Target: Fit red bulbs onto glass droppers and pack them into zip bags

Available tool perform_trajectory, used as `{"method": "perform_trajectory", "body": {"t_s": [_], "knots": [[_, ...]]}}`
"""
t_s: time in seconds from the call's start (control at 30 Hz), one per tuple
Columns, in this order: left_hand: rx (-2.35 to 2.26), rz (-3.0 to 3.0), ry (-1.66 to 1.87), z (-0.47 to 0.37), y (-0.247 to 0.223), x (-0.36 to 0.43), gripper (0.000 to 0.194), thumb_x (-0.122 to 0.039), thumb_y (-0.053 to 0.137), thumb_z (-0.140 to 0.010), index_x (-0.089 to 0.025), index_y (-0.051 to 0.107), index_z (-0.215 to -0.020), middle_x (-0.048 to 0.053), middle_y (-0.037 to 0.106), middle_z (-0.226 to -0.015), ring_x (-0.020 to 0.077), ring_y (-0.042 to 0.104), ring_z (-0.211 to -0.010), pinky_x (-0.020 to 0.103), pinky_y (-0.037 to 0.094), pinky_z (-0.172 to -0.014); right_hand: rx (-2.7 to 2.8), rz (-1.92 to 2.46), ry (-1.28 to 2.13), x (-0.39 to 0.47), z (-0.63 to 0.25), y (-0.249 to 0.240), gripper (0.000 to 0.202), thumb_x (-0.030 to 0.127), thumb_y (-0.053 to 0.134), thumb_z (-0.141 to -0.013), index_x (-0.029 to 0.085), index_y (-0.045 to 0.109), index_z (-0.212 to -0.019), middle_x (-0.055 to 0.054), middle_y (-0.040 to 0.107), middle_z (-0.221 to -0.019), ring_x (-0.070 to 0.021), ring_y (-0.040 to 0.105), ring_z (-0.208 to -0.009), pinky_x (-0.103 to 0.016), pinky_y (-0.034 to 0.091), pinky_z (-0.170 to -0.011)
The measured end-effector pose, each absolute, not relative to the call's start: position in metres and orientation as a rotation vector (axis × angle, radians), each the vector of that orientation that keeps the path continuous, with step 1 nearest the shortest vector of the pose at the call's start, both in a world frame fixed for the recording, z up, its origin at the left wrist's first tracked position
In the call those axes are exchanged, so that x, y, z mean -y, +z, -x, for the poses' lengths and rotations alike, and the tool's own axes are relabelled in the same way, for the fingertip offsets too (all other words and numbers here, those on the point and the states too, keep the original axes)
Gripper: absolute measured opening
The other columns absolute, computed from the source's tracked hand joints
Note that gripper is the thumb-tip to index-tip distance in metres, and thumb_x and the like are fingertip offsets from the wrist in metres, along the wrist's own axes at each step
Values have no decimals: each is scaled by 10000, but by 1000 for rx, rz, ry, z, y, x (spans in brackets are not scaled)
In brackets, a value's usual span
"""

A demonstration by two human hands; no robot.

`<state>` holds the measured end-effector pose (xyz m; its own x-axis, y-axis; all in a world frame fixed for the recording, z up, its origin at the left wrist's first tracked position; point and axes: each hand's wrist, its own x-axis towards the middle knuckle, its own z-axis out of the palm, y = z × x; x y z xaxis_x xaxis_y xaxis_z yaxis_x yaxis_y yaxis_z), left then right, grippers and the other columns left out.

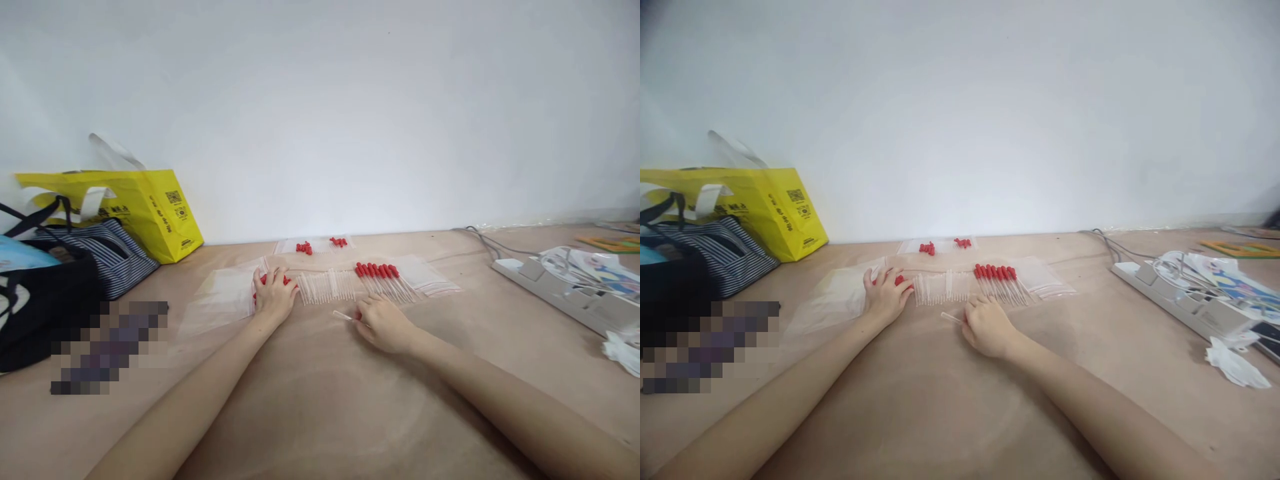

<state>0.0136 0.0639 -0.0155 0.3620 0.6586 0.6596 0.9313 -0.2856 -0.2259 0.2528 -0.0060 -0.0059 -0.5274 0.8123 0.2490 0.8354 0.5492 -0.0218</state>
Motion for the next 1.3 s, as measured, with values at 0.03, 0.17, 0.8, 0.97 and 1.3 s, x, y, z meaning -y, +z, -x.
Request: {"method": "perform_trajectory", "body": {"t_s": [0.03,0.17,0.8,0.97,1.3], "knots": [[1345,2051,-645,-13,-15,-62,136,-279,529,-772,-271,664,-791,56,573,-1087,284,450,-1044,553,196,-932,2561,1365,-157,8,-254,-8,127,203,444,-792,142,555,-784,-87,597,-827,-196,515,-827,-297,321,-728],[1159,2229,-826,-14,-12,-42,169,-297,502,-806,-291,662,-860,36,637,-862,209,515,-864,441,294,-881,2577,1371,-161,8,-254,-11,105,228,470,-800,153,541,-783,-73,593,-801,-195,507,-808,-311,294,-724],[1242,2723,-835,-10,-11,9,281,-392,520,-758,-253,614,-983,49,607,-939,219,502,-916,401,364,-829,2455,1288,65,3,-261,-16,231,414,510,-792,187,547,-810,-38,551,-857,-181,467,-867,-300,263,-710],[1296,2578,-742,-19,-25,6,235,-393,526,-776,-264,653,-924,52,604,-1071,259,477,-1012,480,321,-864,2438,1308,94,4,-256,-18,196,371,505,-810,185,553,-772,-35,552,-845,-180,455,-881,-308,255,-724],[1240,2570,-830,-25,-25,7,163,-189,426,-849,-224,585,-841,2,651,-995,219,495,-1055,517,168,-969,2303,1178,42,10,-247,-26,104,233,487,-831,162,518,-760,-18,603,-767,-149,470,-770,-324,232,-772]]}}
